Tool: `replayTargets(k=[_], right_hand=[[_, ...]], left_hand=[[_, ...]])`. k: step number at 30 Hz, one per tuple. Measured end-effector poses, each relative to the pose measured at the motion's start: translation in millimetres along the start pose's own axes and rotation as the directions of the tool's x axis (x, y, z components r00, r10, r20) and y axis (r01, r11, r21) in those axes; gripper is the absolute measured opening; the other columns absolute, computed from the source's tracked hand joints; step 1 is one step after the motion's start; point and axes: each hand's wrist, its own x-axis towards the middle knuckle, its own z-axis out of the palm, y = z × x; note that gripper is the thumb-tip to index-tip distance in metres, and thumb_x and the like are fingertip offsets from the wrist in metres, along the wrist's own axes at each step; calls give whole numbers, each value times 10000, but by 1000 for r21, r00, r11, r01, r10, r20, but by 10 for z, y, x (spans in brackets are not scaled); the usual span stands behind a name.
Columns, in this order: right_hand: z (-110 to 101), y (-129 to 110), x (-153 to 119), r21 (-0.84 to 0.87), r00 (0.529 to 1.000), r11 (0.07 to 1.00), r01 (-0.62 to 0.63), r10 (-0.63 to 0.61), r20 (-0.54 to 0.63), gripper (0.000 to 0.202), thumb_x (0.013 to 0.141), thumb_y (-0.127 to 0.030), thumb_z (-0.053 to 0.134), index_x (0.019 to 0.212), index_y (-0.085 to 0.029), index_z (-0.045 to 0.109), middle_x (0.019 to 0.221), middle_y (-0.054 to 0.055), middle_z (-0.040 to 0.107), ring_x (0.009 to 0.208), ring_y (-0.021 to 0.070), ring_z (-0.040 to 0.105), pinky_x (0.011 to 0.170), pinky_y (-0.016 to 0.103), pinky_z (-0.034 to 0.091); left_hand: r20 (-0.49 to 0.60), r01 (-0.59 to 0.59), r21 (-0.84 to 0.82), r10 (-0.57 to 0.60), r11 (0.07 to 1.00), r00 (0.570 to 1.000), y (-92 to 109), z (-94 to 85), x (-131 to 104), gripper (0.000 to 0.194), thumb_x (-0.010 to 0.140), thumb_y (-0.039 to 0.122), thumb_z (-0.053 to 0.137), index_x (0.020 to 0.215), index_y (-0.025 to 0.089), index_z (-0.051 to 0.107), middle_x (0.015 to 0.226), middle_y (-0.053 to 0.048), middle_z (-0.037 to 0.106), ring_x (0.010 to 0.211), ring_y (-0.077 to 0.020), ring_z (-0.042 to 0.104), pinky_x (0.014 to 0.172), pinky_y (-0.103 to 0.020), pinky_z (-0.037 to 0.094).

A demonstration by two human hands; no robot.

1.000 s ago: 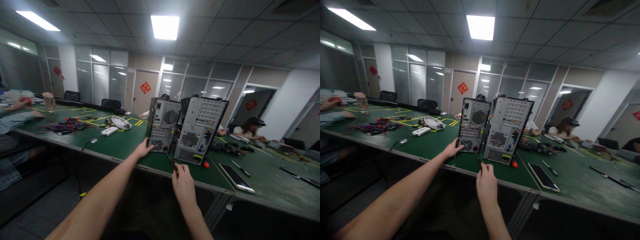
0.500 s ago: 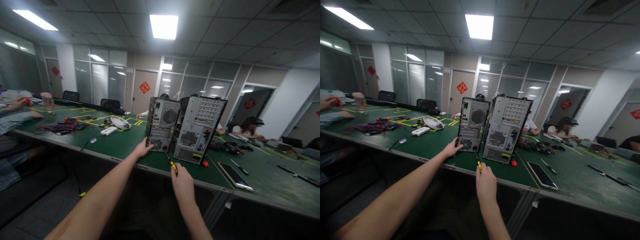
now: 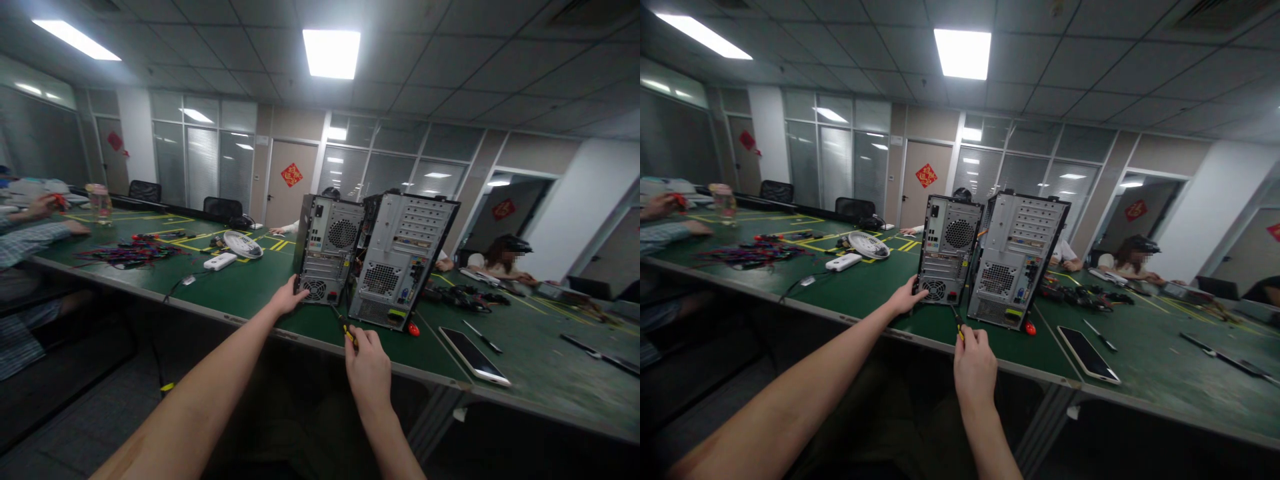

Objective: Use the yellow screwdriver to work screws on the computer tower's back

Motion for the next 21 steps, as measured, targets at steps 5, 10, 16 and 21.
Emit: replayTargets(k=[5,10,16,21], right_hand=[[23,7,-7,23,1000,1000,13,-12,-17,248,973,-223,507,1123,-165,695,995,64,637,788,161,635,667,246,437],[19,6,-15,18,999,1000,24,-23,-23,254,976,-233,497,1119,-164,695,997,69,640,774,158,632,659,248,438],[16,6,-17,6,999,1000,26,-26,-24,258,979,-231,484,1124,-173,689,1003,71,638,770,154,629,654,246,439],[26,8,-24,1,1000,1000,26,-26,-13,236,975,-218,499,1111,-175,687,999,61,631,767,149,630,655,242,433]], left_hand=[[5,5,7,-5,1000,1000,4,-6,-5,876,888,558,601,1564,138,235,1484,-194,514,1351,-299,526,1088,-365,405],[10,16,16,-16,1000,1000,32,-24,-23,871,889,552,602,1566,145,233,1478,-178,527,1347,-295,530,1092,-360,405],[6,17,13,-17,1000,1000,52,-28,-34,855,888,541,607,1559,148,250,1478,-173,529,1359,-288,519,1097,-357,403],[8,14,6,-14,1000,1000,54,-27,-32,853,890,530,608,1559,147,244,1469,-170,539,1359,-284,520,1101,-359,398]])
